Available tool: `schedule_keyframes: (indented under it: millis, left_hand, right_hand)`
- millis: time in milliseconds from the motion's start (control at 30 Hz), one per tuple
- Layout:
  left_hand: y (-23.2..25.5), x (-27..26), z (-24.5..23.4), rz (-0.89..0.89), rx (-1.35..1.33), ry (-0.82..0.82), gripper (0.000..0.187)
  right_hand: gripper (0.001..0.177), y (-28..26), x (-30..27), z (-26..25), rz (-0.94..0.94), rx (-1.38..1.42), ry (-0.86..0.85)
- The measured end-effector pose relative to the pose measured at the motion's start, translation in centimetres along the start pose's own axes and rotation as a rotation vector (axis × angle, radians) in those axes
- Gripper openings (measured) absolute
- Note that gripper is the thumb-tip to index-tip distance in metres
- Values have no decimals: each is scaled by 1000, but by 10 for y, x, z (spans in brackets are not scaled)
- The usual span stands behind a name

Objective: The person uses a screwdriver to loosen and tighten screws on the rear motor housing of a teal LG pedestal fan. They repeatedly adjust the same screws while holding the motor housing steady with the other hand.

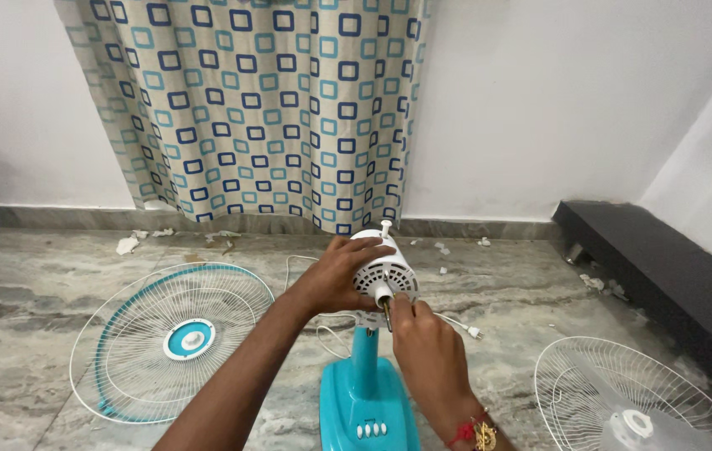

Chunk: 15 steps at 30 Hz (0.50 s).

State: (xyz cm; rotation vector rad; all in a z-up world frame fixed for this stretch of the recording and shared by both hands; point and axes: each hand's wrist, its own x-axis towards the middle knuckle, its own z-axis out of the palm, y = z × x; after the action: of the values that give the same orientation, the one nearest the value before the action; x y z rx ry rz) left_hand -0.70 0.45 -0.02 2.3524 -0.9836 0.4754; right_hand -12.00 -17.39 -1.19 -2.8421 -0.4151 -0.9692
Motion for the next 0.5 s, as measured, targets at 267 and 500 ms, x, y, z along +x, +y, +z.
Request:
schedule_keyframes:
  millis: [267, 500]
  left_hand:
    - [0, -2, 1, -69, -11, -15, 96]
    - [1, -2, 0, -34, -30, -7, 95]
  right_hand:
    - [15, 5, 9, 13, 682, 968, -142]
    - [26, 25, 11, 19, 1034, 1882, -232]
